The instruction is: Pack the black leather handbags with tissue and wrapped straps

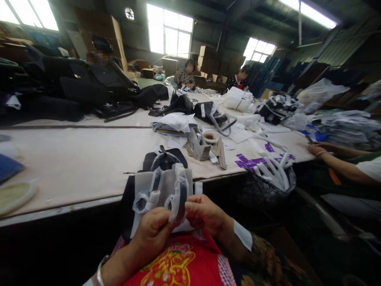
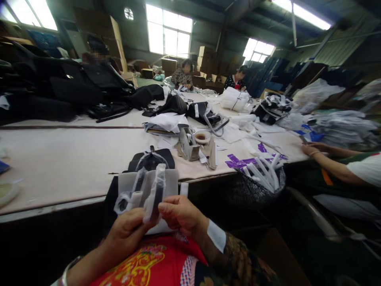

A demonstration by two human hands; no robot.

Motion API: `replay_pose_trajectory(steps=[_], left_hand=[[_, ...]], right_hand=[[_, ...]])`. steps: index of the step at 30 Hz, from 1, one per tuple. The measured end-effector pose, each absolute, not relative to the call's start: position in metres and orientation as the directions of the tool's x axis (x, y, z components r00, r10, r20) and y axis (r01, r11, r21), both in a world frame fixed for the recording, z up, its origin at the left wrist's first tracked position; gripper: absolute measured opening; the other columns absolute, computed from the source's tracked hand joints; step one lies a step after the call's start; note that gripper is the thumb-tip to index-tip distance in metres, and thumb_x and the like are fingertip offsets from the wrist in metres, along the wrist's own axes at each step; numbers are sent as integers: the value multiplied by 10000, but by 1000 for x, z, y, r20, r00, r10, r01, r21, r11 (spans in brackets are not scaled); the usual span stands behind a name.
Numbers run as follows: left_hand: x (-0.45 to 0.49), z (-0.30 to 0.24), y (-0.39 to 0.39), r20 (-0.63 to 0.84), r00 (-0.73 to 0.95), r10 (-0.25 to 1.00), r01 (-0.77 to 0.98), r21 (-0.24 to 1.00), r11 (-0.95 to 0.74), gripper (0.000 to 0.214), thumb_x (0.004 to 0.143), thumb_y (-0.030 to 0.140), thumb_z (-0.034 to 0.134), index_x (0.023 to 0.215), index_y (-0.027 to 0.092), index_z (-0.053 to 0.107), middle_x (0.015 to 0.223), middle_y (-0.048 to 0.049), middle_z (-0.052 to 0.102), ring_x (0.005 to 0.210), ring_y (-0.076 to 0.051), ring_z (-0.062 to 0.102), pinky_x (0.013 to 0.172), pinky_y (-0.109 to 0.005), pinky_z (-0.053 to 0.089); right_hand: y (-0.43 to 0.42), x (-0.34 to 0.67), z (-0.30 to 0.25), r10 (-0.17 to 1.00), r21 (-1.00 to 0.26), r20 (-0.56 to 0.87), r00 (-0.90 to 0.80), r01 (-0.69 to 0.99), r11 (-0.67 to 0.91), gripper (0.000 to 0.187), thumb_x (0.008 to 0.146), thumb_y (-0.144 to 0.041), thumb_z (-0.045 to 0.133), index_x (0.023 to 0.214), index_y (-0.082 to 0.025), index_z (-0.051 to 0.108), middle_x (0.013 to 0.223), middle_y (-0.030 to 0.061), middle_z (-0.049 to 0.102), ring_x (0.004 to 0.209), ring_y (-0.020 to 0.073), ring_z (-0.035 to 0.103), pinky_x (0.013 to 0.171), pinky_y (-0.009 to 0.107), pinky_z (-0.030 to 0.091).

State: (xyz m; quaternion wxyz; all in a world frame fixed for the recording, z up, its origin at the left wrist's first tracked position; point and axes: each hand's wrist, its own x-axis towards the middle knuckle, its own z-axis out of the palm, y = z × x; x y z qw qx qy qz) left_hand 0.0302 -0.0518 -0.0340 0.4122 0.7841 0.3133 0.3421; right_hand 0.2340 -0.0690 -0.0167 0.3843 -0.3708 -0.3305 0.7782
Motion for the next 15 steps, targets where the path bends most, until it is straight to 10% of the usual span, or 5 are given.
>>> replay_pose_trajectory(steps=[5, 8, 11, 15], left_hand=[[21, -39, -48, 349, 636, 688, 231, 764, -602, 223, 915, 194, 550, 780, 161, 724, 674, -54, 622, 657, -161, 564, 628, -261, 385], [20, -34, -46, 19, 633, 774, 182, 968, -173, 209, 862, 335, 667, 747, 162, 681, 625, -3, 546, 577, -126, 474, 555, -234, 341], [27, -35, -45, -319, 618, 719, -26, 905, 424, 375, 838, 536, 673, 836, 163, 644, 544, 82, 337, 466, -75, 229, 440, -206, 196], [41, -39, -41, -422, 528, 738, -182, 792, 583, 431, 738, 556, 776, 763, 168, 591, 521, 113, 256, 469, -63, 164, 429, -196, 141]], right_hand=[[-70, 221, -23, 821, -719, -434, -372, -406, -564, 446, 666, -435, 856, 668, -185, 486, 488, -99, 383, 404, 28, 191, 394, 192, 105], [-74, 218, -24, 901, -889, -317, -295, -239, -391, 327, 758, -430, 756, 720, -153, 586, 562, -39, 521, 448, 61, 364, 441, 200, 267], [-77, 217, -26, 968, -975, 29, -249, 206, 82, 168, 867, -270, 602, 776, -137, 647, 715, 31, 628, 630, 130, 536, 607, 254, 401], [-80, 215, -37, 827, -509, 434, -357, 661, 552, 199, 910, -141, 456, 795, -131, 617, 728, 80, 611, 640, 169, 523, 582, 290, 357]])
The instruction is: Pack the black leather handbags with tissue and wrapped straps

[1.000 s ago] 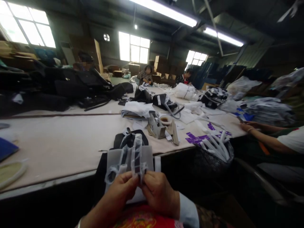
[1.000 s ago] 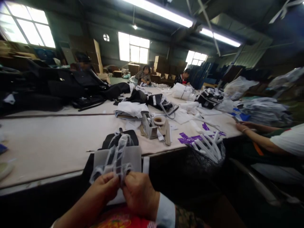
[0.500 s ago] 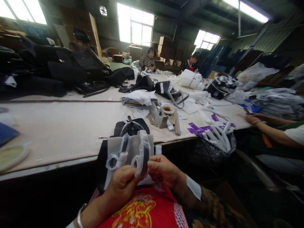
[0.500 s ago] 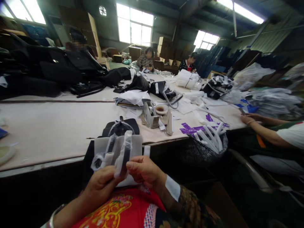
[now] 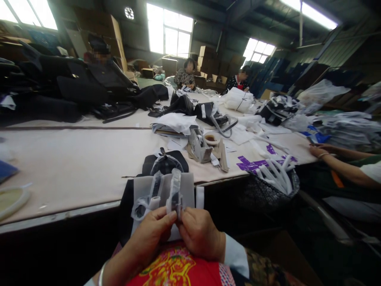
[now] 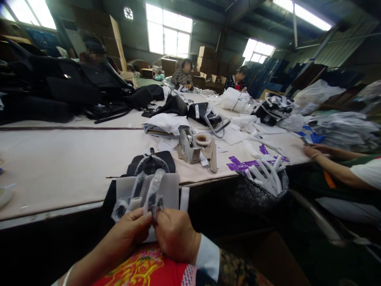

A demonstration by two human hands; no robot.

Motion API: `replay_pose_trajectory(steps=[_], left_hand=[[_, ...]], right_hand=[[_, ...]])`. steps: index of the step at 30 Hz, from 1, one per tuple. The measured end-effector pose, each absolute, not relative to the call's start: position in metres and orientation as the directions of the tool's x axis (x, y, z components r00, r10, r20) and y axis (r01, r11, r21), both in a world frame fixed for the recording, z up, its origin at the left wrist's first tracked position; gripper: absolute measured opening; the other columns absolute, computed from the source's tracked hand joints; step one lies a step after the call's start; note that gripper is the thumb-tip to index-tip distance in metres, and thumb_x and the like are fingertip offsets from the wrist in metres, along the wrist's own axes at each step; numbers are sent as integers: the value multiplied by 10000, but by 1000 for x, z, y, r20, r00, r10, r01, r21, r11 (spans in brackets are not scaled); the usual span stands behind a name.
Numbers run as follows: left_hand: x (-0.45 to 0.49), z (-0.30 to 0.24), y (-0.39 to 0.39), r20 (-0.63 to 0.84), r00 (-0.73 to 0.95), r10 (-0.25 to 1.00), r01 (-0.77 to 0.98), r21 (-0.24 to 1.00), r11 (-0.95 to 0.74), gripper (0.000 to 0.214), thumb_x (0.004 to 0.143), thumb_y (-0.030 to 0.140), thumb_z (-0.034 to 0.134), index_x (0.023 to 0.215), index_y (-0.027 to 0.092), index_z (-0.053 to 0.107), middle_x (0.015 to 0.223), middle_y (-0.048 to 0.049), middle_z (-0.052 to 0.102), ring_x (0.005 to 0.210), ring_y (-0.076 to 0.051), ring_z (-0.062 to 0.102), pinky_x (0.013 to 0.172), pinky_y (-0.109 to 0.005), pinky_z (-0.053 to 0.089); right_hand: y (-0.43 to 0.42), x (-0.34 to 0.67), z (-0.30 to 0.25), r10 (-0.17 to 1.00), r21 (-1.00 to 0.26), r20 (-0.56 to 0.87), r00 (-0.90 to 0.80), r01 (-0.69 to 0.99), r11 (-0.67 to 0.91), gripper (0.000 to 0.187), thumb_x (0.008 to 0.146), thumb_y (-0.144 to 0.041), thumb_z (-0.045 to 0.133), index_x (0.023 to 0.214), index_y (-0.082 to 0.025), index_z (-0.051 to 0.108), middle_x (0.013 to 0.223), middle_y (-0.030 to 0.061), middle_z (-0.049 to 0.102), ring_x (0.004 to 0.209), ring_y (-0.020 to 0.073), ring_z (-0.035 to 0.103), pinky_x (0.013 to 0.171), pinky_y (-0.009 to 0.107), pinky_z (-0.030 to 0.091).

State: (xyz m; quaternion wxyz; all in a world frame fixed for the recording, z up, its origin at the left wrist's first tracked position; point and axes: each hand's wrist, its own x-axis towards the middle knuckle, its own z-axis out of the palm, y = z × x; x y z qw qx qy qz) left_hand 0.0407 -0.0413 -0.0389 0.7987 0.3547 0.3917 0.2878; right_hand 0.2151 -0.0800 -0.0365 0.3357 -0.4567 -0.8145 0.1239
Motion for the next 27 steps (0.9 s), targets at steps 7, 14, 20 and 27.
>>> replay_pose_trajectory(steps=[7, 14, 20, 27], left_hand=[[38, -31, -37, -171, 480, 860, 145, 983, 114, 257, 843, 400, 671, 746, 172, 739, 759, -44, 699, 760, -209, 610, 714, -264, 476], [35, -51, -43, 33, 513, 858, 332, 914, -234, 247, 891, 294, 604, 728, 195, 760, 683, -48, 688, 655, -188, 606, 641, -261, 450], [34, -42, -39, -141, 588, 797, 223, 975, 8, 185, 897, 338, 630, 948, 206, 749, 794, -51, 728, 747, -194, 653, 683, -253, 487], [54, -34, -34, -544, 572, 614, 19, 757, 653, 631, 769, 761, 606, 1051, 199, 546, 593, 22, 647, 367, -93, 499, 346, -162, 311]], right_hand=[[-75, 232, -39, 911, -861, 191, -366, 384, 334, 308, 944, -404, 542, 785, -149, 609, 696, 17, 543, 615, 131, 453, 562, 266, 326], [-47, 227, -41, 771, -685, -475, -425, -371, -627, 542, 617, -529, 864, 650, -190, 442, 491, -108, 365, 394, 15, 156, 399, 203, 51], [-46, 214, -37, 880, -818, -416, -231, -329, -473, 356, 638, -393, 837, 675, -137, 593, 514, -54, 503, 421, 41, 333, 417, 193, 192], [-51, 217, -41, 995, -944, 13, -101, 327, 45, 268, 880, -308, 631, 666, -149, 609, 665, 2, 582, 635, 126, 501, 588, 242, 381]])
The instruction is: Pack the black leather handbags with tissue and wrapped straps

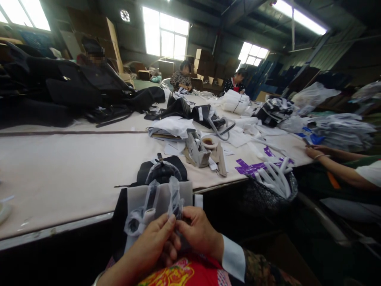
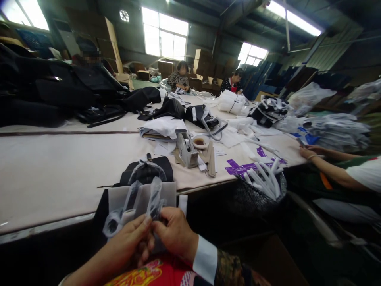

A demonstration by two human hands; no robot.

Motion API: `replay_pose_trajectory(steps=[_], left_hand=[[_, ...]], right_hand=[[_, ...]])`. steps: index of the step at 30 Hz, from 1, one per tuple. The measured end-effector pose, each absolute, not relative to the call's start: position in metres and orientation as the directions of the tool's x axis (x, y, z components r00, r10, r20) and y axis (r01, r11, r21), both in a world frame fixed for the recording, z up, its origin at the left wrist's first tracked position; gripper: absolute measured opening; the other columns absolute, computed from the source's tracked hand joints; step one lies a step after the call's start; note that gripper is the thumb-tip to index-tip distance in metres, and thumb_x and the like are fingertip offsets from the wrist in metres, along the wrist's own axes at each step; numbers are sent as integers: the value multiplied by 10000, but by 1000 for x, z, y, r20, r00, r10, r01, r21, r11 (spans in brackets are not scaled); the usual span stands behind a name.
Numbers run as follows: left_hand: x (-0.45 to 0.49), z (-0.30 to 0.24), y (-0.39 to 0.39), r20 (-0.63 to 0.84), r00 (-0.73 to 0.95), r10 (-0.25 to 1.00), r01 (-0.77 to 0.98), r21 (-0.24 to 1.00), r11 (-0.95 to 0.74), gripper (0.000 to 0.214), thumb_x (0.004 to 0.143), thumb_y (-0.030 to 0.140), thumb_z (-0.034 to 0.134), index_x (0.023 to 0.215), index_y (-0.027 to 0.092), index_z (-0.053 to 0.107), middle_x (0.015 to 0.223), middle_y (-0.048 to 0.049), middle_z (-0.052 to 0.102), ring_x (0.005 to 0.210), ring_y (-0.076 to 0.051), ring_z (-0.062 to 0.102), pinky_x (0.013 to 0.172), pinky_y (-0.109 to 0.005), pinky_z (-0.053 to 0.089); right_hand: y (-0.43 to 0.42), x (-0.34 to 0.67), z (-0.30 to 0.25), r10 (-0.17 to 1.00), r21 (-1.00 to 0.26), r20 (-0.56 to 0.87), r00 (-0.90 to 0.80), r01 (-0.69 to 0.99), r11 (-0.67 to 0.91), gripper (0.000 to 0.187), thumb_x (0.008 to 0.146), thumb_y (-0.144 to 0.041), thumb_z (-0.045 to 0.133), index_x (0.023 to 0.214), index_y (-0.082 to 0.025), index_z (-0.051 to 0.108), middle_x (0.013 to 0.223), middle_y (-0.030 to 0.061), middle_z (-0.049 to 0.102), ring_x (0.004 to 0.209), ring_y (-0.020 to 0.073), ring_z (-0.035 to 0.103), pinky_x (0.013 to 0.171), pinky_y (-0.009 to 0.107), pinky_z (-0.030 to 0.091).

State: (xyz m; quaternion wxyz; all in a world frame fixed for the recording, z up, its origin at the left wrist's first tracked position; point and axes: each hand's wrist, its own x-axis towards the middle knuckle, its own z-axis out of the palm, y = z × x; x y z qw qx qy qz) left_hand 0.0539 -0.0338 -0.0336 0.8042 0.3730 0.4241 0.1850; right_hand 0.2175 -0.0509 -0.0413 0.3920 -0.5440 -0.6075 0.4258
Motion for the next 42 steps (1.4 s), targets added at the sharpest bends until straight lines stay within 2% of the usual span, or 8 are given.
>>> replay_pose_trajectory(steps=[5, 9, 13, 17, 21, 27, 35, 42], left_hand=[[69, -25, -35, -574, 415, 706, -16, 771, 637, 604, 714, 758, 648, 932, 207, 531, 546, 35, 644, 331, -90, 488, 339, -176, 363], [71, -26, -32, -523, 336, 783, 74, 844, 532, 551, 713, 729, 644, 801, 196, 535, 491, 18, 632, 337, -111, 524, 352, -195, 407], [69, -31, -30, -480, 290, 828, 118, 876, 467, 511, 731, 702, 630, 773, 199, 547, 507, 4, 654, 391, -153, 594, 381, -226, 455], [68, -35, -32, -409, 290, 865, 169, 912, 374, 438, 813, 642, 575, 816, 205, 573, 529, -15, 682, 429, -177, 626, 418, -246, 473], [65, -42, -33, -280, 324, 903, 289, 939, 188, 338, 888, 544, 548, 834, 216, 608, 533, -16, 689, 453, -190, 645, 451, -257, 477], [59, -43, -31, -280, 477, 833, 209, 957, 202, 433, 905, 636, 505, 818, 220, 588, 591, -50, 721, 503, -220, 681, 491, -284, 517], [59, -44, -28, -183, 466, 866, 415, 910, -31, 327, 1009, 411, 381, 781, 239, 540, 468, -16, 648, 452, -195, 640, 542, -272, 471], [63, -56, -28, -135, 572, 809, 699, 597, -394, 344, 989, 258, 340, 1130, 104, 614, 828, -222, 753, 682, -361, 736, 525, -361, 439]], right_hand=[[-52, 216, -60, 889, -552, 352, -292, 702, 449, 182, 931, -229, 470, 795, -164, 571, 762, 64, 594, 661, 171, 528, 607, 287, 405], [-53, 221, -68, 808, -329, 343, -480, 744, 581, 165, 895, -197, 481, 923, -123, 626, 806, 101, 622, 714, 205, 554, 654, 315, 441], [-51, 232, -58, 887, -603, 222, -406, 657, 452, 177, 869, -178, 493, 847, -143, 665, 784, 70, 644, 707, 175, 564, 662, 291, 435], [-38, 234, -41, 979, -967, -174, -102, 207, -150, 307, 913, -394, 534, 751, -152, 631, 653, -3, 566, 580, 109, 480, 547, 234, 362], [-19, 220, -34, 869, -862, -474, -139, -126, -491, 508, 745, -637, 716, 678, -162, 549, 545, -67, 453, 445, 49, 302, 427, 215, 191], [-14, 206, -39, 880, -839, -460, -116, -266, -474, 404, 666, -487, 813, 706, -148, 598, 520, -71, 462, 451, 54, 338, 433, 206, 210], [-14, 220, -48, 939, -954, -270, -214, -70, -290, 453, 767, -589, 716, 746, -151, 601, 611, -42, 496, 557, 89, 397, 522, 223, 322], [-16, 226, -50, 971, -875, -236, 32, 427, -226, 418, 811, -560, 690, 857, -147, 641, 758, 29, 625, 710, 167, 539, 615, 262, 394]])
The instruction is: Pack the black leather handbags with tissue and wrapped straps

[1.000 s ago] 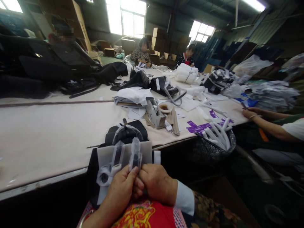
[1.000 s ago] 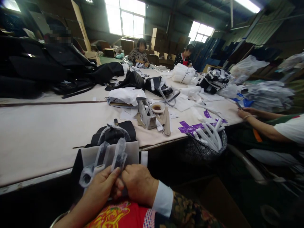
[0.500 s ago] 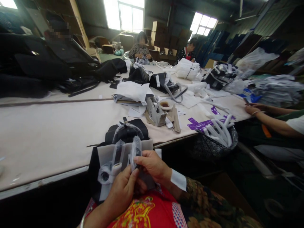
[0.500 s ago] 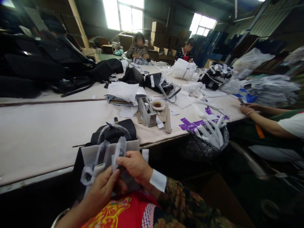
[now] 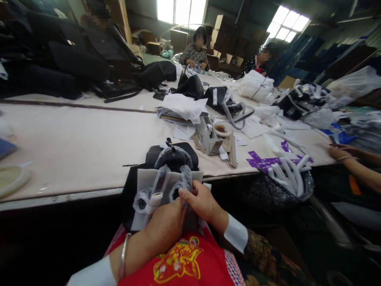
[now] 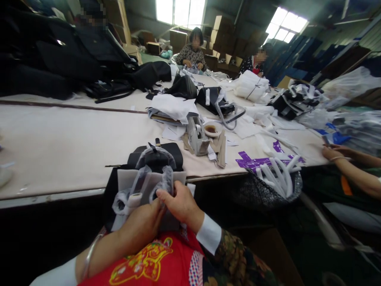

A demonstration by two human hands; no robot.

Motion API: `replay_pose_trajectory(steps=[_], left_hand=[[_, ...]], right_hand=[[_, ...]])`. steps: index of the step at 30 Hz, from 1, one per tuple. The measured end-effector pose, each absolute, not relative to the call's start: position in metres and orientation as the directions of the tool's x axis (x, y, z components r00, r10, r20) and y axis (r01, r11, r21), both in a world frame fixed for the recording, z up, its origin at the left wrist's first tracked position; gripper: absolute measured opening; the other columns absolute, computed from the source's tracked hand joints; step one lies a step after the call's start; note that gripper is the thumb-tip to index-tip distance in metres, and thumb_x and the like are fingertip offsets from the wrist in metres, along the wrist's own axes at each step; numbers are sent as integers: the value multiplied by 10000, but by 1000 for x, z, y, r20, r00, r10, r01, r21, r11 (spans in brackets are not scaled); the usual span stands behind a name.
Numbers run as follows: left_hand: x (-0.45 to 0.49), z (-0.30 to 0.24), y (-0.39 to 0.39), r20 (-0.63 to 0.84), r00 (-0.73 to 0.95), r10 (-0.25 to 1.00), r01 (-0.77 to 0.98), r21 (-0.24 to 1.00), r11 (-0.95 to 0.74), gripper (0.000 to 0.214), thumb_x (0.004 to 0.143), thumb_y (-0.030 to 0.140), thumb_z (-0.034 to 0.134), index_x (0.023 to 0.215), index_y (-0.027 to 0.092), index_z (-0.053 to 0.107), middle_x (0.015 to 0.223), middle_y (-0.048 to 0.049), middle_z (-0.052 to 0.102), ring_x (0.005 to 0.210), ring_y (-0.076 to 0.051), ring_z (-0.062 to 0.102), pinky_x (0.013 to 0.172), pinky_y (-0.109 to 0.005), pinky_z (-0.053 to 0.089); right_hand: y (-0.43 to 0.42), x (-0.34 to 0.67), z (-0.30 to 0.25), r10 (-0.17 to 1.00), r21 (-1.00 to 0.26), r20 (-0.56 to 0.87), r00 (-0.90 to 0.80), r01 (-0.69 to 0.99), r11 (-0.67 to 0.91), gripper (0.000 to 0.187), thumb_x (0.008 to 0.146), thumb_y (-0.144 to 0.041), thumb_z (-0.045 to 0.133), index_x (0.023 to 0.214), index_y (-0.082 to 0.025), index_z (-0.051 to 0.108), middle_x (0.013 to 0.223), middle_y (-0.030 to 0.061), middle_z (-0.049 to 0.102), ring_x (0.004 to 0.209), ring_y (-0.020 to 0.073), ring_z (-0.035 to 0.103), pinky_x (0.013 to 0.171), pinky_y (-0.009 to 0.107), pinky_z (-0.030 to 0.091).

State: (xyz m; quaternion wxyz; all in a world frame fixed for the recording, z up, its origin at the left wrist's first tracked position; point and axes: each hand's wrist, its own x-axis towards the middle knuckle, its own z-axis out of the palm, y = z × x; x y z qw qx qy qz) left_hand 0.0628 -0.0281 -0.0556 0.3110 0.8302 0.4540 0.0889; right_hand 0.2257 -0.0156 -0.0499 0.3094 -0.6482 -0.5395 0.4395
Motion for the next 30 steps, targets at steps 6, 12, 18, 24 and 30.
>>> replay_pose_trajectory(steps=[6, 12, 18, 24, 30], left_hand=[[67, -47, -26, -272, 570, 775, 757, 541, -367, 364, 987, 250, 369, 1268, 94, 541, 946, -214, 766, 820, -374, 754, 645, -422, 534], [61, -50, -25, -198, 572, 796, 673, 668, -318, 305, 1001, 307, 367, 1106, 149, 607, 948, -182, 764, 877, -336, 748, 703, -385, 529], [56, -54, -26, -261, 565, 783, 508, 857, -81, 265, 1010, 370, 352, 892, 227, 541, 549, -26, 675, 510, -235, 680, 520, -299, 464], [58, -58, -32, -291, 611, 737, 354, 932, 74, 274, 1005, 462, 364, 841, 260, 450, 440, 43, 598, 400, -191, 610, 464, -266, 458], [53, -54, -35, -284, 591, 755, 346, 935, 81, 271, 1003, 478, 368, 854, 267, 448, 473, 29, 657, 437, -193, 645, 492, -274, 479]], right_hand=[[-6, 211, -45, 973, -789, -202, 111, 570, -228, 205, 826, -355, 613, 805, -160, 672, 777, 63, 679, 738, 219, 614, 653, 300, 419], [-6, 211, -49, 987, -807, -129, 93, 568, -159, 185, 840, -341, 568, 754, -192, 633, 715, 43, 648, 674, 204, 592, 608, 291, 401], [-2, 231, -34, 997, -819, -65, -43, 573, -29, 370, 867, -502, 608, 664, -193, 588, 615, -10, 525, 580, 141, 462, 547, 264, 328], [3, 219, -47, 994, -972, -58, 93, 221, -78, 287, 798, -385, 657, 613, -181, 573, 594, -23, 518, 563, 120, 454, 525, 244, 354], [8, 226, -42, 996, -985, -77, 40, 155, -82, 327, 826, -409, 626, 597, -193, 536, 537, -39, 492, 507, 109, 431, 496, 238, 347]])
